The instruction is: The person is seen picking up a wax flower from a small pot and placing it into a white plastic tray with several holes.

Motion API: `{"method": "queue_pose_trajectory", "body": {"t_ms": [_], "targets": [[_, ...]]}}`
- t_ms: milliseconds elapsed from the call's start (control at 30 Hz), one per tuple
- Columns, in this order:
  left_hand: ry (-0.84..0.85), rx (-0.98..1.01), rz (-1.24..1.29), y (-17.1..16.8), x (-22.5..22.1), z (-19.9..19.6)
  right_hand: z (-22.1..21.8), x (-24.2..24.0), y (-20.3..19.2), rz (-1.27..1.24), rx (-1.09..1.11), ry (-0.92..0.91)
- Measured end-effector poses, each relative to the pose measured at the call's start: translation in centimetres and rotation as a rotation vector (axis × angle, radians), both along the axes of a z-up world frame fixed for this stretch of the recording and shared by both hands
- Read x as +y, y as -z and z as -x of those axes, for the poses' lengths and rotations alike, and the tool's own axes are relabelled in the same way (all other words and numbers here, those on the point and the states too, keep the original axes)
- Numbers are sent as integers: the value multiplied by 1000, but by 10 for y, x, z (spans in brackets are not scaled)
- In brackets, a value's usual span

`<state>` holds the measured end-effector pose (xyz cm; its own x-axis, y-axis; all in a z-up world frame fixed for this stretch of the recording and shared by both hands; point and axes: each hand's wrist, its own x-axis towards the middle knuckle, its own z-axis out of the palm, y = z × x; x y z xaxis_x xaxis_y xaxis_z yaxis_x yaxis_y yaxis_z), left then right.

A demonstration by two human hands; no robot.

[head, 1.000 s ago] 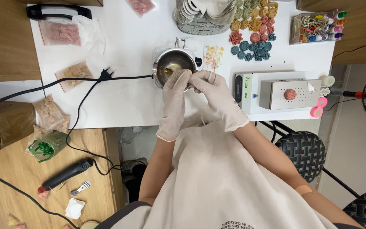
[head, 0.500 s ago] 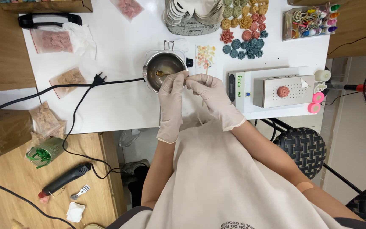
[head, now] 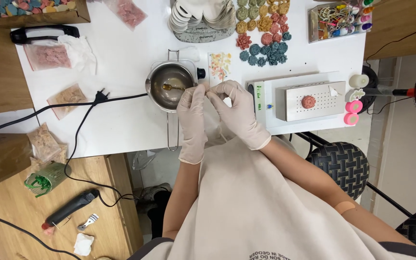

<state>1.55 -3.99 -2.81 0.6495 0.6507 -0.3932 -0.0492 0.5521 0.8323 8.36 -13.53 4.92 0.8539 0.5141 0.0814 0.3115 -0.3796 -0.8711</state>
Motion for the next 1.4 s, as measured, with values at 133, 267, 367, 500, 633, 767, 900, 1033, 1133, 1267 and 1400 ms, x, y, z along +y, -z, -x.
{"method": "queue_pose_trajectory", "body": {"t_ms": [133,267,367,500,633,767,900,1033,1133,1267,1400], "targets": [[9,-31,-13,-5,-10,-4,-5,-12,9,-4,-25,-2],[0,-30,75,-2,-19,-7,-13,-28,26,-113,280,-13],[-18,-50,124,2,-25,-7,-19,-34,14,-80,250,-45],[-19,-58,77,1,-31,-7,-21,-37,-1,5,-1,-120],[-33,-78,81,-2,-34,-8,-23,-41,4,-27,90,-139],[-14,-51,57,-12,-34,-9,-23,-46,23,-120,373,-70],[3,30,5,-15,-35,-9,-22,-49,23,-131,407,-55],[25,53,-134,-22,-35,-12,-24,-50,29,-128,400,-40],[48,44,-208,-19,-34,-12,-25,-49,30,-119,441,-25],[85,31,-211,-5,-33,-10,-25,-48,30,-125,478,12],[167,-20,-222,-64,-12,-12,-33,-46,52,-124,683,97]]}}
